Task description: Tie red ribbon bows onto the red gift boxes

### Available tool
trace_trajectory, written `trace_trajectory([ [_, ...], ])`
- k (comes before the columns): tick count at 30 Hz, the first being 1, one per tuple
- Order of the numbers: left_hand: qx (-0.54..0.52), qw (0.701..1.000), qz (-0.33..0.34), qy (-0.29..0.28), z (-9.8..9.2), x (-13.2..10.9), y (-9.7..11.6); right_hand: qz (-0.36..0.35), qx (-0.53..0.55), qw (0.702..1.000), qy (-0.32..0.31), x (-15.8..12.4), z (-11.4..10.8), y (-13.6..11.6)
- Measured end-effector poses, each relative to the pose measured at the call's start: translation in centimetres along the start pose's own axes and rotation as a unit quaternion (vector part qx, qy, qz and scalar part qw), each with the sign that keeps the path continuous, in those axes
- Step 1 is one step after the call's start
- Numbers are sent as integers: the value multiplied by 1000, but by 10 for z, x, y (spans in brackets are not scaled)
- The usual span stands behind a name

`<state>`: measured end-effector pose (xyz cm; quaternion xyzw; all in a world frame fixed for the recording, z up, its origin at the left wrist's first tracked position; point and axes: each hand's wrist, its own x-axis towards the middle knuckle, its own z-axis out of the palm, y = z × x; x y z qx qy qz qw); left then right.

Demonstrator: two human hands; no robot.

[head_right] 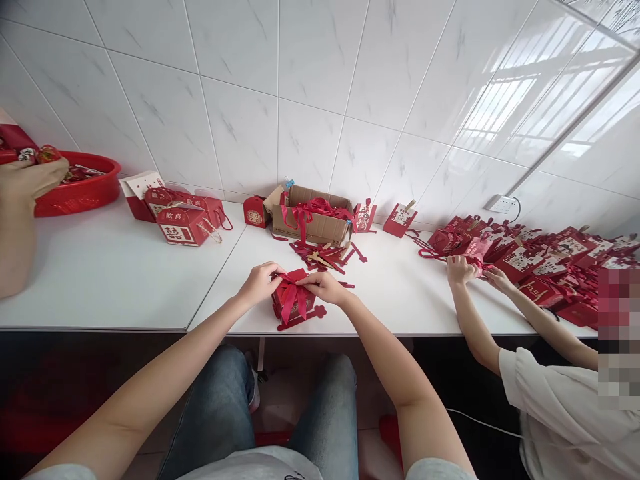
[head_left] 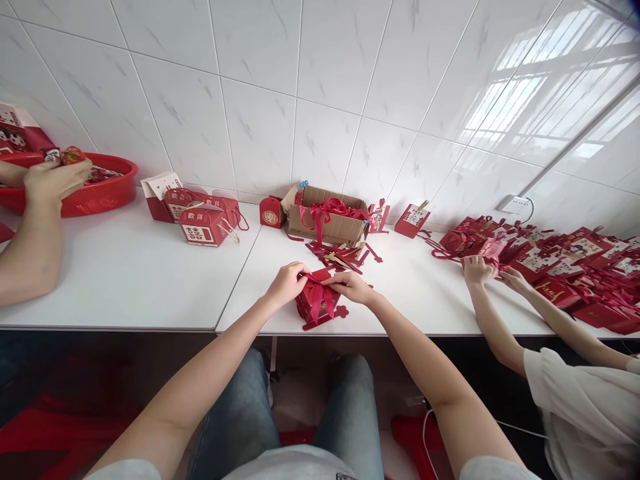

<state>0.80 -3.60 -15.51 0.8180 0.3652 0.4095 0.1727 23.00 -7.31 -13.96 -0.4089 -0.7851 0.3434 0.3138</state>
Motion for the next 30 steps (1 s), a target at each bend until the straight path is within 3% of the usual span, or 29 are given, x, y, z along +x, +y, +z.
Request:
trace_trajectory([
  [9, -5, 1000, -6, 7, 1, -1, 0, 15, 13, 998, -54, 0, -7, -3],
  [17, -24, 999, -17, -13, -3, 1, 4, 36, 28, 997, -60, -3, -9, -10],
  [24, -84, 993, -52, -60, -8, 3, 6, 90, 147, 984, 49, -13, -11, -4],
  [30, -135, 981, -86, -109, -21, 4, 10, 105, 134, 981, 92, -10, -12, 2],
])
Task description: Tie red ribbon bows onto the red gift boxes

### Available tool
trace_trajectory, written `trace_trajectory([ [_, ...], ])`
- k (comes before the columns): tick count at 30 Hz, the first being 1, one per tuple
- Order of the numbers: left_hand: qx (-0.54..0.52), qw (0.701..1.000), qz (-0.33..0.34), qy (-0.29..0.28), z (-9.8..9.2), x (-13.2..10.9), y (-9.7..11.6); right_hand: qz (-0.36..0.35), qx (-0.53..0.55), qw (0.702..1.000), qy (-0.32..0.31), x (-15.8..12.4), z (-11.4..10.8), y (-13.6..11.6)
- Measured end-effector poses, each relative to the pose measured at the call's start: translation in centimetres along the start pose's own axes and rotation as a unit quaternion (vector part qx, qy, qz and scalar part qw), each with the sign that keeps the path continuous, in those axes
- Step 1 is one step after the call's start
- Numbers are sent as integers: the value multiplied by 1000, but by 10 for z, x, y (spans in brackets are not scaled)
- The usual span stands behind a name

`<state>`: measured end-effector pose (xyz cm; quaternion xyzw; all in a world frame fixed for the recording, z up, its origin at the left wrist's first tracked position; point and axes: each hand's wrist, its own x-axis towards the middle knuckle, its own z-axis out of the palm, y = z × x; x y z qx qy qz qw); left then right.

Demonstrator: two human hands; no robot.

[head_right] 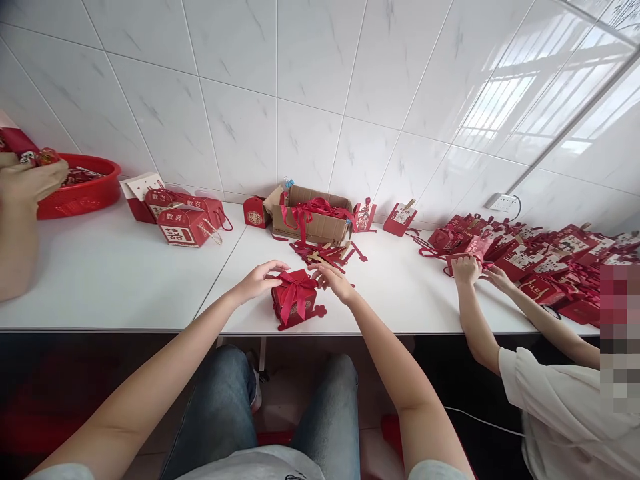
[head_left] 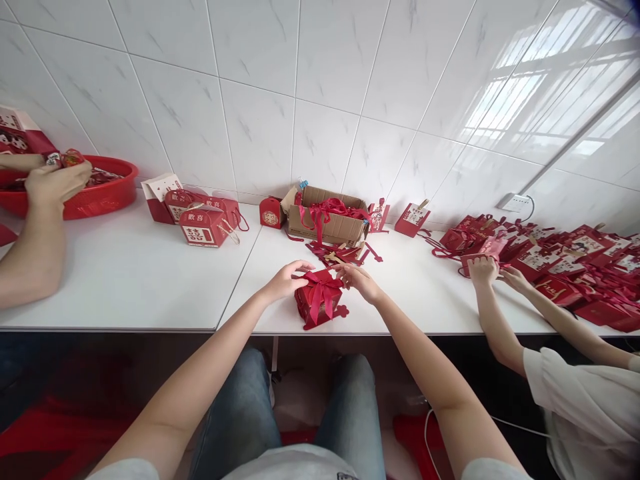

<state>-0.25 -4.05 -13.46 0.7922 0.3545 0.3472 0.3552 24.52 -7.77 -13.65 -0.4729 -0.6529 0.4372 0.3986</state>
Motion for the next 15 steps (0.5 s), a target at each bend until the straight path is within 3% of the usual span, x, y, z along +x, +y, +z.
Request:
trace_trajectory([
  [6, 67, 997, 28, 26, 8, -1, 11, -53, -85, 995, 24, -4, 2, -12],
  [10, 161, 984, 74, 30, 25, 5, 14, -82, -136, 987, 0, 0, 6, -16],
  [15, 177, 982, 61, 35, 33, 7, 16, -76, -160, 984, -23, 3, 5, -12],
])
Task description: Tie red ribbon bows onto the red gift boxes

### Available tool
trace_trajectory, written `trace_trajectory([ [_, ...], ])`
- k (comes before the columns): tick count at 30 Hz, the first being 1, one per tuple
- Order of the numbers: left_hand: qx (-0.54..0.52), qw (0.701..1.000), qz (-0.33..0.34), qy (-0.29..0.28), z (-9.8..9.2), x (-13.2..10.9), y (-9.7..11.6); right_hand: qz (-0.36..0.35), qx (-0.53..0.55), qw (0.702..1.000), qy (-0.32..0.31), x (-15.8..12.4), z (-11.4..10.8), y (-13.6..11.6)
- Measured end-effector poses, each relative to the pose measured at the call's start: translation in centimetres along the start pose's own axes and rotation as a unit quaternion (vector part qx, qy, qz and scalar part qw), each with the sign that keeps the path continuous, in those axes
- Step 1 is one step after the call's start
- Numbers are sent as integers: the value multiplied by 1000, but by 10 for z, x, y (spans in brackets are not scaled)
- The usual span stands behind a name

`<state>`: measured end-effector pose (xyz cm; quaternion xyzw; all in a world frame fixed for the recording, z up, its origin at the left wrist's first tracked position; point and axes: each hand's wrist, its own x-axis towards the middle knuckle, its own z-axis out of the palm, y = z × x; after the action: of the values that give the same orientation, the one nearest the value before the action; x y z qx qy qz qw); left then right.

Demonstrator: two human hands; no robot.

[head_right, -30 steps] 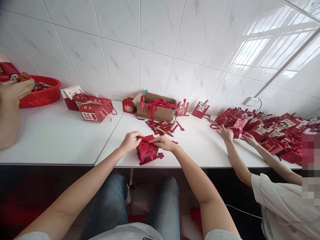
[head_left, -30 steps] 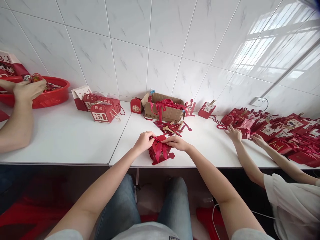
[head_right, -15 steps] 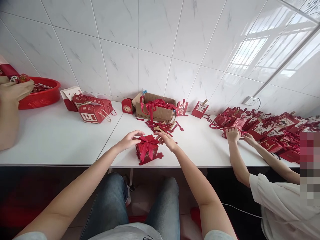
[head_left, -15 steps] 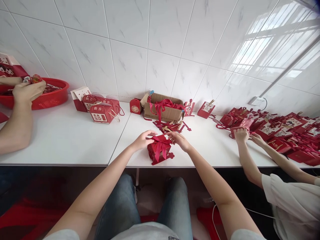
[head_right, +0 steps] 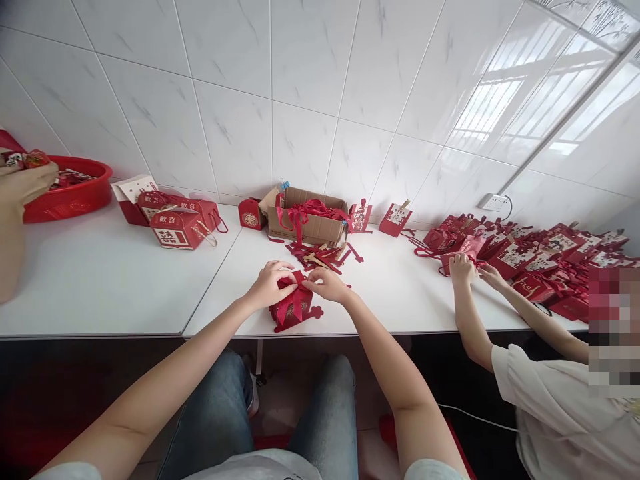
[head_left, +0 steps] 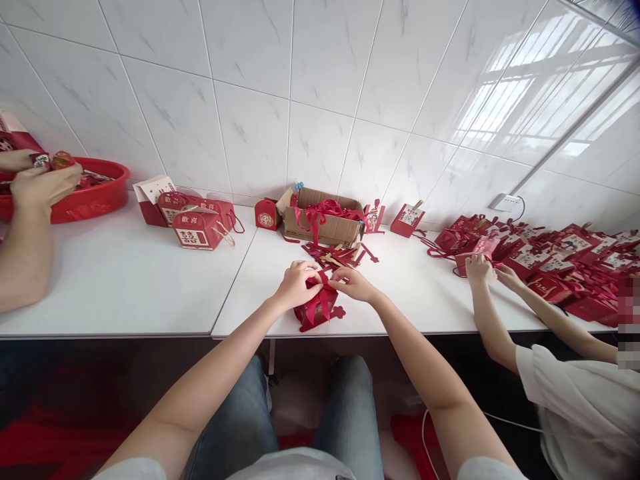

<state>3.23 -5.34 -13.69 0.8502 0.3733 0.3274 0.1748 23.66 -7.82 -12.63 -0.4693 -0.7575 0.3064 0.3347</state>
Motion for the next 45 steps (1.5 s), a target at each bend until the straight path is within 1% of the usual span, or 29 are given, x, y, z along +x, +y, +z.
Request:
trace_trajectory([
  [7, 6, 999, -34, 10, 3, -4, -1, 24, 41, 999, 3, -6, 4, 11],
  [14, -5, 999, -39, 12, 5, -5, -2, 45, 98, 994, 3, -8, 6, 18],
  [19, -15, 999, -44, 14, 5, -8, -3, 57, 131, 990, 15, -9, 9, 21],
  [25, -28, 998, -43, 26, 8, -8, -4, 74, 177, 981, 19, -10, 14, 23],
  [27, -31, 998, -38, 46, 7, -8, -4, 78, 192, 978, 33, -12, 14, 22],
  [28, -38, 996, -37, 70, 5, -9, -5, 79, 199, 976, 42, -15, 15, 23],
  [30, -76, 985, -59, 146, -1, -16, -9, 82, 229, 967, 74, -24, 18, 27],
  [32, -141, 959, -120, 215, -5, -30, -17, 88, 269, 949, 139, -38, 29, 33],
  [33, -173, 945, -162, 224, -5, -39, -22, 91, 286, 933, 198, -46, 37, 37],
  [35, -211, 933, -216, 196, -1, -58, -31, 99, 274, 920, 263, -61, 59, 41],
  [36, -219, 936, -221, 166, 3, -67, -34, 104, 264, 916, 283, -68, 71, 41],
  [38, -220, 949, -201, 103, 15, -81, -38, 97, 230, 919, 305, -76, 96, 35],
  [40, -203, 964, -161, 66, 26, -87, -38, 65, 136, 944, 294, -75, 116, 24],
  [42, -183, 973, -127, 61, 33, -89, -35, 68, 64, 952, 293, -68, 131, 12],
  [45, -160, 978, -110, 69, 35, -88, -33, 108, 21, 939, 325, -54, 141, 3],
])
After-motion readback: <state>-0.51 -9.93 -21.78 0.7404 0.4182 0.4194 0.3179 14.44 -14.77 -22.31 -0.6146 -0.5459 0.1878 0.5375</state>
